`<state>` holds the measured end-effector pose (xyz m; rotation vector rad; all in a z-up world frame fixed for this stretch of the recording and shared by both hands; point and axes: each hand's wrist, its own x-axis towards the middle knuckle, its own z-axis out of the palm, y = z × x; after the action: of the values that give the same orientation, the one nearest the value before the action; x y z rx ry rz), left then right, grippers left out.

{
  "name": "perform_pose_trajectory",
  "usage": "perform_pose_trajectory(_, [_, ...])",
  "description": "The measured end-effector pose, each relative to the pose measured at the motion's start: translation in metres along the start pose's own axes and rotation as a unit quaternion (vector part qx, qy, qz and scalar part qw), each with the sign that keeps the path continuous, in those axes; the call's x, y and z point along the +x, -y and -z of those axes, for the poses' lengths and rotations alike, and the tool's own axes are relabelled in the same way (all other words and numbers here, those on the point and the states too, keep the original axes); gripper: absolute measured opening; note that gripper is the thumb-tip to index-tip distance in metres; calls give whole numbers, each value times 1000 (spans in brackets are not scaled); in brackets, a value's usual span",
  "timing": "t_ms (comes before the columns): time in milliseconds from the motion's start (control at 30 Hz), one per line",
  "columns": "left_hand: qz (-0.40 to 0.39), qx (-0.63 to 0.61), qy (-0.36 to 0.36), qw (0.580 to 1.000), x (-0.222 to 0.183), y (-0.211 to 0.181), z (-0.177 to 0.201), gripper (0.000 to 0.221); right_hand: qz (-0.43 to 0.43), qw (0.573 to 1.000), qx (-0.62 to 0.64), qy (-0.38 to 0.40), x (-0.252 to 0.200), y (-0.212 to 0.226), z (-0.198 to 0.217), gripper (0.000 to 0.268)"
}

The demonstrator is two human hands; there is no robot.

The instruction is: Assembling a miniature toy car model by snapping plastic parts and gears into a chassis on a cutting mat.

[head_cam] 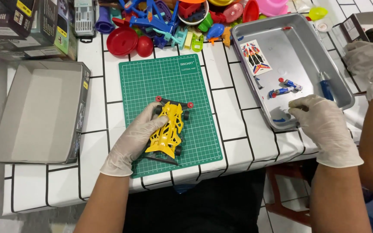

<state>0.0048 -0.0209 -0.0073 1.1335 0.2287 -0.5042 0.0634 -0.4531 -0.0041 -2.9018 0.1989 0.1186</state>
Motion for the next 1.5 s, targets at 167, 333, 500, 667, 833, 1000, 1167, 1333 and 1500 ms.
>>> perform_pose_trajectory(167, [12, -9, -15, 1000, -3, -2, -2, 46, -66, 997, -36, 21, 0, 10, -13, 20])
perform_pose_trajectory(333, [8, -27, -5, 1000, -2, -2, 1, 49, -65, 995, -72, 6, 12, 0, -24, 18])
perform_pose_trajectory(500, [19, 20, -19, 999, -7, -9, -5, 55, -88, 991, -93, 29, 4, 21, -9, 27])
perform_pose_trajectory(667, [15, 66, 14, 998, -4, -9, -4, 52, 96, 985, 139, -45, -4, 51, 3, 12])
perform_pose_trajectory(833, [1, 161, 66, 985, -5, -6, 0, 47, 270, 898, 347, -30, -16, 126, -1, 11])
perform_pose_trajectory(1000, [-73, 173, 19, 982, -6, 3, 1, 53, 391, 787, 472, 69, -14, 197, -27, 14])
perform_pose_trajectory(1167, [-75, 162, 24, 984, -4, 7, 4, 58, 409, 780, 461, 107, -3, 223, -53, 10])
perform_pose_trajectory(1333, [-75, 168, 17, 983, -4, 6, 4, 64, 425, 786, 440, 91, 9, 219, -81, 10])
perform_pose_trajectory(1500, [-69, 205, 21, 976, -6, 6, 2, 67, 416, 779, 459, 100, 11, 221, -87, 9])
